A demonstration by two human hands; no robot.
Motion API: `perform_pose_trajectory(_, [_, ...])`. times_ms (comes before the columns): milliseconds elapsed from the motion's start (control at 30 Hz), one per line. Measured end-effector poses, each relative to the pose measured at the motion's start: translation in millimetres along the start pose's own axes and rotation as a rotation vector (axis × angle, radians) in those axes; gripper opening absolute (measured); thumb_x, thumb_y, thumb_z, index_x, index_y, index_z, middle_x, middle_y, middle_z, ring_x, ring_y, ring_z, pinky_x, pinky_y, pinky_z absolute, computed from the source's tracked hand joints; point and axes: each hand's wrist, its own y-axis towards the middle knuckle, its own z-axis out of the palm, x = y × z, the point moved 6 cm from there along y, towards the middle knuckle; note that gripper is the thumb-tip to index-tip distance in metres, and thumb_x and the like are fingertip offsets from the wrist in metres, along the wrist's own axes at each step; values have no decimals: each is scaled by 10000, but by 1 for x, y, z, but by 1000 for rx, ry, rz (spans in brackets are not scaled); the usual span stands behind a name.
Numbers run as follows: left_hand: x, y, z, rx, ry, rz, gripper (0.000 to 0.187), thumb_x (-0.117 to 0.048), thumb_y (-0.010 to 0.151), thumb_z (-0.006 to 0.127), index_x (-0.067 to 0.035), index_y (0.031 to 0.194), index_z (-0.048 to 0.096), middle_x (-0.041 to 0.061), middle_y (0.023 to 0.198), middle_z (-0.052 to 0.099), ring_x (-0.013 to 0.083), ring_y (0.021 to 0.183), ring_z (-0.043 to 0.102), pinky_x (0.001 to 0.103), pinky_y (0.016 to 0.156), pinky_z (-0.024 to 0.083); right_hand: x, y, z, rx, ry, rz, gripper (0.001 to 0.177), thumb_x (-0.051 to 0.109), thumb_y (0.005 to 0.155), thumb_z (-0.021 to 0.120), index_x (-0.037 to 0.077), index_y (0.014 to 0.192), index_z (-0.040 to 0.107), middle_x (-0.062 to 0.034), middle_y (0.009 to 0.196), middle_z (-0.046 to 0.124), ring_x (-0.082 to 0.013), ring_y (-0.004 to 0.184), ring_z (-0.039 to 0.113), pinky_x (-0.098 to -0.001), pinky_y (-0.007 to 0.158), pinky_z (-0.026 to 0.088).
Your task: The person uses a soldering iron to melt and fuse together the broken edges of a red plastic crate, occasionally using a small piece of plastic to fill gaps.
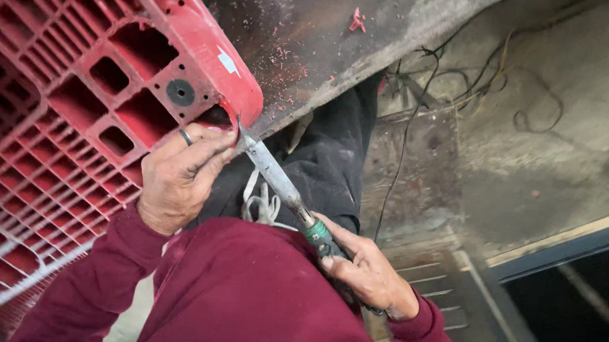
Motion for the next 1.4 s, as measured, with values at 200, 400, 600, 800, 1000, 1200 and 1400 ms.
perform_pose_trajectory(200, [4, -2, 0, 19, 32, 43, 210, 8, 953, 739, -31, 1160, 732, 100, 1034, 708, 204, 883, 720, 294, 755, 561, -28, 1, 31, -93, 254, 79, 733, 185, 934, 600, 101, 1615, 341, 43, 659, 504, -55, 489, 429, -230, 467, 373])
perform_pose_trajectory(400, [7, -5, 1, 55, 42, 95, 231, -11, 971, 732, -34, 1201, 726, 107, 1055, 708, 224, 902, 723, 306, 764, 560, -54, 6, 56, -146, 291, 11, 741, 188, 938, 610, 111, 1619, 328, 53, 671, 518, -53, 512, 450, -233, 486, 387])
perform_pose_trajectory(600, [7, -5, 1, 62, 43, 85, 241, 5, 964, 728, -21, 1204, 726, 119, 1043, 707, 220, 903, 722, 308, 762, 556, -52, 6, 53, -191, 46, -247, 686, 201, 980, 617, -30, 1580, 377, -78, 1435, 590, -122, 1312, 498, -254, 1132, 341])
perform_pose_trajectory(800, [13, -6, 5, 54, -70, 19, 235, 39, 971, 724, -2, 1203, 722, 120, 1029, 704, 196, 882, 717, 281, 770, 563, -47, 6, 46, -176, 64, -154, 722, 222, 944, 602, -25, 1574, 348, -72, 1459, 559, -113, 1298, 480, -262, 1126, 326])
perform_pose_trajectory(1000, [11, -5, 3, 51, -45, 64, 243, 44, 968, 728, 4, 1207, 717, 121, 1044, 706, 192, 919, 711, 277, 811, 562, -34, 2, 41, -158, 94, 32, 755, 233, 920, 613, 77, 1619, 374, 58, 766, 521, -55, 624, 419, -206, 580, 367])
perform_pose_trajectory(1200, [24, -9, 3, 105, -266, -94, 272, 54, 990, 676, -11, 1251, 717, 109, 1066, 691, 166, 859, 681, 251, 765, 574, -32, 3, 43, -179, 158, 78, 748, 214, 923, 612, 116, 1615, 345, 56, 661, 500, -57, 505, 445, -230, 486, 399])
perform_pose_trajectory(1400, [24, -21, -7, 46, -177, -4, 176, 49, 977, 700, -11, 1141, 714, 88, 1123, 579, 150, 929, 633, 259, 795, 535, -36, 10, 51, -162, 262, 12, 740, 175, 934, 600, 95, 1621, 335, 32, 687, 509, -68, 504, 458, -239, 482, 401])
